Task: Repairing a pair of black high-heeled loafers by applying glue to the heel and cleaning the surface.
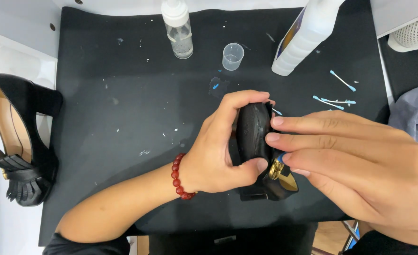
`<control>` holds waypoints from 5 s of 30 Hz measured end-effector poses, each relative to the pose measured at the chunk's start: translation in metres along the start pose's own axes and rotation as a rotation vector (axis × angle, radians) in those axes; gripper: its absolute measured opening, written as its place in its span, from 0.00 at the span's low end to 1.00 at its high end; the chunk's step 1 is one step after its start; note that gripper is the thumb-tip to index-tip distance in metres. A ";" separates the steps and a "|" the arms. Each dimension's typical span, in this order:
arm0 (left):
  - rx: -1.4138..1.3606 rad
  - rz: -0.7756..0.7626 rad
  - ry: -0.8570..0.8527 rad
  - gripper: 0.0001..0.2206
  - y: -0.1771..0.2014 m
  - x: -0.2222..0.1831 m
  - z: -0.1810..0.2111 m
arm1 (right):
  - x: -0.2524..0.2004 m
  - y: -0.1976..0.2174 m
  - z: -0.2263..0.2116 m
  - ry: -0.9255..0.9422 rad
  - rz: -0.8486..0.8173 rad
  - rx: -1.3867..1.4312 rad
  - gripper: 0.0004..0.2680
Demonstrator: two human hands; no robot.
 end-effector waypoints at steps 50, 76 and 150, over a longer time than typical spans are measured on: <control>0.573 0.193 -0.236 0.25 -0.001 -0.081 0.023 | -0.062 -0.111 0.024 0.171 0.451 -0.015 0.07; 0.572 0.194 -0.241 0.20 -0.002 -0.079 0.027 | -0.054 -0.114 0.021 0.139 0.419 0.053 0.09; 0.537 0.244 -0.276 0.21 -0.002 -0.081 0.020 | -0.051 -0.106 0.024 0.203 0.446 -0.057 0.10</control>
Point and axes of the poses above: each hand's wrist, its own x-axis towards the middle knuckle, its own y-axis out of the back of the hand, z = x × y, the point moved 4 cm from there along x, towards the middle knuckle, and after that the axes turned 9 degrees about -y, right-handed, at the moved point
